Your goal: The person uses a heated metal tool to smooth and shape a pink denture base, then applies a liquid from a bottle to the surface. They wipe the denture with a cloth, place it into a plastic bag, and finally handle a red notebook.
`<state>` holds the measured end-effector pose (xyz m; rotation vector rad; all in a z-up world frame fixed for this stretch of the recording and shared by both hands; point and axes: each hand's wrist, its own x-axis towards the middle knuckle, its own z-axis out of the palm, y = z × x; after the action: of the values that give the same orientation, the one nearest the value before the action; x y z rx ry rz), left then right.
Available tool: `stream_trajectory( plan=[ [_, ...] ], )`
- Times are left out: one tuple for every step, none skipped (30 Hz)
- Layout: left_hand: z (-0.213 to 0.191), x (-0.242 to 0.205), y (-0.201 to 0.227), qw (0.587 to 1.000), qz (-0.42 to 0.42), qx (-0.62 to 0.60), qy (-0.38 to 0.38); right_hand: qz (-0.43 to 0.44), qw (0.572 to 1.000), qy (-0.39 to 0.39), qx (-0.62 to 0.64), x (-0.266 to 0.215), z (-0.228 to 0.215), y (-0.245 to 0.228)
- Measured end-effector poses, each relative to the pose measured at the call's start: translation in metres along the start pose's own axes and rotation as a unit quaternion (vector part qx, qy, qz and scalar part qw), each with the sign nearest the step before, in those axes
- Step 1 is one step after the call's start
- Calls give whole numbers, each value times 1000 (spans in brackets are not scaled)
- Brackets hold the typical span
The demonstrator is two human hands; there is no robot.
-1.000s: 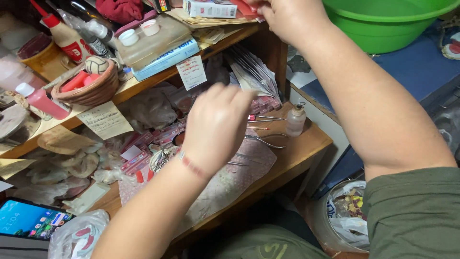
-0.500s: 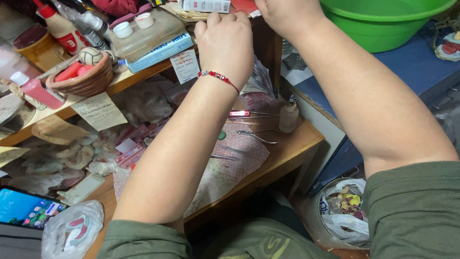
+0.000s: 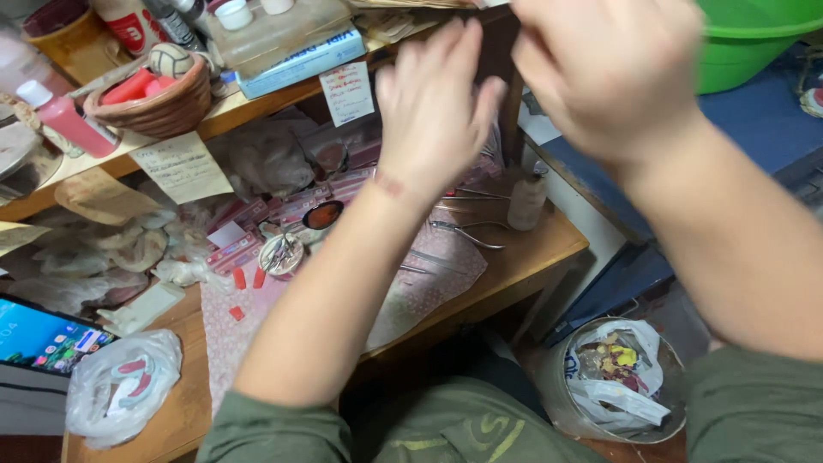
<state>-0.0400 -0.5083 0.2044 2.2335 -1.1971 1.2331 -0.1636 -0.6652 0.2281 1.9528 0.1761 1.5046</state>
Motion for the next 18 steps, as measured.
stream_trajectory(
  plan=[
    [-22,-17,1,952,-54,-284,-99,10,1000,0,10,-7,-31,-10],
    [-45,-33,1,813,-103,-542,-187,20,1000,0,20,-14,-62,-19],
    [-44,-62,6,813,-109,-540,-188,20,999,-1,27,-30,-80,-35],
    [-44,-90,11,681,-135,-705,-147,-2,986,-120,117,-47,-99,-52],
    [-44,-120,16,518,-157,-836,-93,-32,948,-235,211,-63,-116,-67],
    [-52,-140,12,519,-166,-834,-88,-38,946,-235,220,-71,-116,-88],
    [-61,-161,9,470,-194,-858,-74,-38,937,-120,327,-80,-117,-110],
    [-71,-183,6,419,-220,-879,-59,-34,904,-4,427,-88,-119,-133],
    [-68,-204,-4,423,-235,-873,-52,-35,896,-4,443,-85,-117,-152],
    [-67,-225,-14,427,-290,-854,-63,35,858,-45,511,-80,-116,-172],
    [-65,-246,-24,428,-342,-833,-71,101,810,-87,571,-75,-114,-191],
    [-63,-261,-33,431,-355,-827,-60,95,800,-88,585,-70,-109,-202],
    [-63,-278,-40,438,-373,-816,-53,177,724,-127,654,-65,-107,-214],
    [-64,-295,-47,445,-391,-804,-46,255,635,-169,709,-60,-105,-227],
    [-70,-306,-51,447,-404,-797,-36,249,623,-174,721,-59,-103,-240],
    [-75,-316,-55,463,-408,-787,-31,287,567,-209,743,-56,-101,-254],
    [-78,-324,-60,478,-407,-778,-24,320,512,-243,759,-54,-96,-266],
    [-84,-331,-65,481,-416,-771,-12,310,504,-249,767,-48,-99,-275]
  ],
)
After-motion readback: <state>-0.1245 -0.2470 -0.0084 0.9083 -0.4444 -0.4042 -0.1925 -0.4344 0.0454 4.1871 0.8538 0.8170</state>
